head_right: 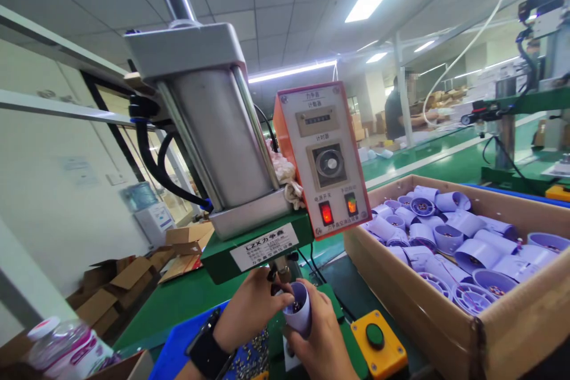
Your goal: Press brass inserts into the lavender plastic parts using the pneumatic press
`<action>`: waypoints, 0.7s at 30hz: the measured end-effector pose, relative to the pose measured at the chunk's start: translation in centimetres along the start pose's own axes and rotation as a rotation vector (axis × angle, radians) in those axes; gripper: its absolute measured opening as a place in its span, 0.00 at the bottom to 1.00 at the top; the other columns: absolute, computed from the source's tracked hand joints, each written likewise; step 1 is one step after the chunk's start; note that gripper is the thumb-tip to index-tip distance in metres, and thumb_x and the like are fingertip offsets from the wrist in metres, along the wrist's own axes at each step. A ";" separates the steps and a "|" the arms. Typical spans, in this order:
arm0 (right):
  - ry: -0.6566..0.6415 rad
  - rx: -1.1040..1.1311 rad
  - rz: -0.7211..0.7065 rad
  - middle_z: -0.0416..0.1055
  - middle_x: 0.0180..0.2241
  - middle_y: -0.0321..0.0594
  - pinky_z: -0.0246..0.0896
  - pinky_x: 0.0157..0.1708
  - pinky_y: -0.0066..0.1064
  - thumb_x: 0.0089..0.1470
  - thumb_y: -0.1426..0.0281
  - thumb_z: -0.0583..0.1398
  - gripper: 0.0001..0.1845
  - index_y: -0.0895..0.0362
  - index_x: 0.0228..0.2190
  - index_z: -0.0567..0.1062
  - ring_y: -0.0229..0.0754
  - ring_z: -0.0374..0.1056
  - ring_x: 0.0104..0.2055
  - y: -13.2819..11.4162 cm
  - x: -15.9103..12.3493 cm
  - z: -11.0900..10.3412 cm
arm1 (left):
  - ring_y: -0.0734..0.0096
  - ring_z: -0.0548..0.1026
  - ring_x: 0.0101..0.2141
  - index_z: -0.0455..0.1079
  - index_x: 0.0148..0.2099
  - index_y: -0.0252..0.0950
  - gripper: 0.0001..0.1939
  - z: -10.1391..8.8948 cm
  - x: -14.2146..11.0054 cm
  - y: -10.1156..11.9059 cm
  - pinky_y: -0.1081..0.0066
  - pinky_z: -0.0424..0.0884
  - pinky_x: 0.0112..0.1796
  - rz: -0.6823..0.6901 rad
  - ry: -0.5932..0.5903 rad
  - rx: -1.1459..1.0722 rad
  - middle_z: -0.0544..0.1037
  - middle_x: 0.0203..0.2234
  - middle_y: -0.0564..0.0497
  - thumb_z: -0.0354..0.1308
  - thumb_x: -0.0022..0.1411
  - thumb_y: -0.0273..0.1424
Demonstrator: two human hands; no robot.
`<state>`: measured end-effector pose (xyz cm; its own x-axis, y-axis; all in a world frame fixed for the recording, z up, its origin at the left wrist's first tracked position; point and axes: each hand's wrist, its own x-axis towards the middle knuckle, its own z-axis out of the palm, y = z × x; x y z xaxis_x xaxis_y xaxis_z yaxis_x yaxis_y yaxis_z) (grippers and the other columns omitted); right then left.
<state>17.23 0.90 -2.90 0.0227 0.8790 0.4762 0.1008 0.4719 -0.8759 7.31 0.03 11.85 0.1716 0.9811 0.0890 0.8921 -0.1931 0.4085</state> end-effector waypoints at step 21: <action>0.175 -0.665 -0.184 0.77 0.37 0.42 0.62 0.42 0.46 0.53 0.64 0.58 0.13 0.52 0.40 0.76 0.51 0.71 0.40 3.8 -3.6 -8.8 | 0.66 0.76 0.40 0.74 0.43 0.42 0.11 2.6 -7.0 -5.7 0.67 0.72 0.41 0.108 0.353 0.177 0.80 0.39 0.51 0.52 0.62 0.36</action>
<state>26.27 -1.08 -7.28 0.1011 0.7392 0.6659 0.7024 0.4209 -0.5740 2.11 -5.75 6.59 0.1412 0.8860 0.4417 0.9403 -0.2597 0.2202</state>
